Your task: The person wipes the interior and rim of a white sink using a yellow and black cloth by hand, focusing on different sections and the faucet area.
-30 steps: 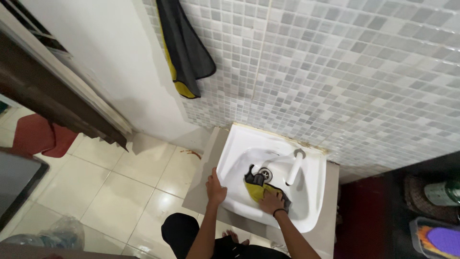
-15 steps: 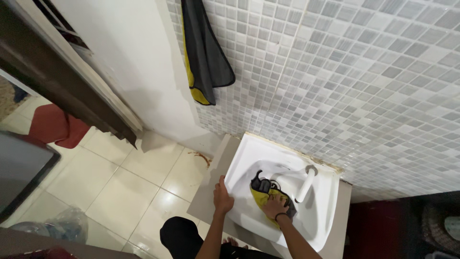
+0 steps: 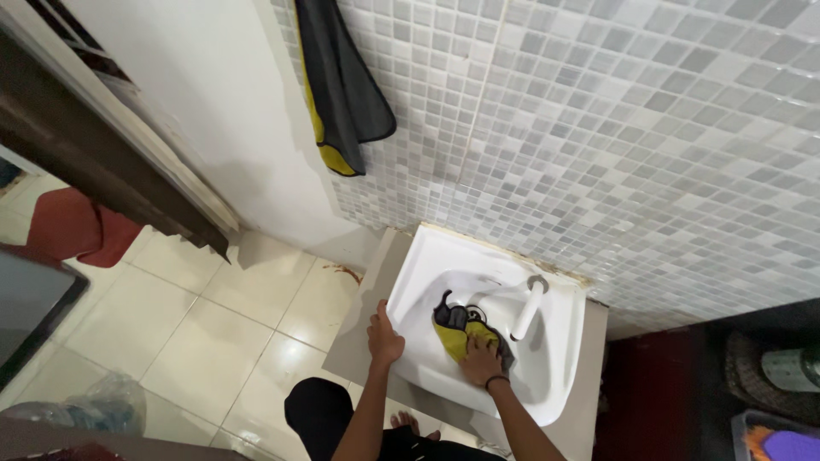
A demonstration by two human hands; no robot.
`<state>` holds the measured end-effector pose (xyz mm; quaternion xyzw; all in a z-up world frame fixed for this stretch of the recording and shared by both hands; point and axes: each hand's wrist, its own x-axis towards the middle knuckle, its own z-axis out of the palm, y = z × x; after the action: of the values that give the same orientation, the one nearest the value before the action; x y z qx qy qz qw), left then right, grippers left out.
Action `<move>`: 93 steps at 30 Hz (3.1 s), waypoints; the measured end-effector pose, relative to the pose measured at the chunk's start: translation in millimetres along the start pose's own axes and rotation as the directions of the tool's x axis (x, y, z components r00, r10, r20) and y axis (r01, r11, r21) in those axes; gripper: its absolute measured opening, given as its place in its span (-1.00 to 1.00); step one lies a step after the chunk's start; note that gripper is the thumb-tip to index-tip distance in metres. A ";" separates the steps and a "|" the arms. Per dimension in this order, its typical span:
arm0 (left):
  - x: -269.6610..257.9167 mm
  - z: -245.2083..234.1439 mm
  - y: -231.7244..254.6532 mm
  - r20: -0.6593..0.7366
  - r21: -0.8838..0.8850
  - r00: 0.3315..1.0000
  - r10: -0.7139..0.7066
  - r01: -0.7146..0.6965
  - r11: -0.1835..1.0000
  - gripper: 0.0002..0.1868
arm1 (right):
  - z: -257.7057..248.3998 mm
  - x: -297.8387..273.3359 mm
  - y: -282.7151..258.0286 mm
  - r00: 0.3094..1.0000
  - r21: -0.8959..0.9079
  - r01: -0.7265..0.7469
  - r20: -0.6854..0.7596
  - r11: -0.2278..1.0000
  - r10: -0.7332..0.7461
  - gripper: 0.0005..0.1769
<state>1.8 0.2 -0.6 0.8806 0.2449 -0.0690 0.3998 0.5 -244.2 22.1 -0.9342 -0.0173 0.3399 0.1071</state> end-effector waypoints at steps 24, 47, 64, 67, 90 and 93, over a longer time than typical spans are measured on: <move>-6.4 -3.7 11.1 -0.019 0.041 1.000 0.003 -0.002 0.999 0.13 | -25.3 14.5 -14.3 0.994 0.009 -0.040 0.106 0.999 0.038 0.16; 0.8 -5.6 -2.0 0.016 -0.047 1.000 0.021 -0.021 0.999 0.13 | 8.1 -11.3 8.8 0.992 0.119 -0.113 0.069 0.986 0.105 -0.13; -1.5 -1.3 1.4 -0.033 -0.105 0.999 0.001 -0.005 0.994 0.03 | -18.1 12.6 -7.1 0.984 0.009 -0.118 0.133 0.993 0.116 0.22; -1.9 -0.7 1.9 -0.040 -0.086 0.999 0.010 -0.014 0.996 0.04 | -22.4 17.6 -8.6 0.979 -0.017 -0.113 0.169 0.993 0.114 0.26; -7.6 -7.7 -1.4 -0.087 -0.110 0.990 0.115 -0.124 0.986 0.07 | -10.7 -1.6 4.3 0.985 -0.013 -0.014 0.174 1.000 0.016 0.02; -12.5 -9.1 2.3 -0.091 -0.073 0.991 0.098 -0.104 0.992 0.05 | -1.2 -7.4 8.9 0.988 0.034 -0.070 0.139 0.997 0.065 -0.03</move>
<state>-8.6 0.9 11.0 0.8778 0.2196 -0.0008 0.4258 -4.9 -253.8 25.7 -0.9063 0.0136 0.4073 0.1120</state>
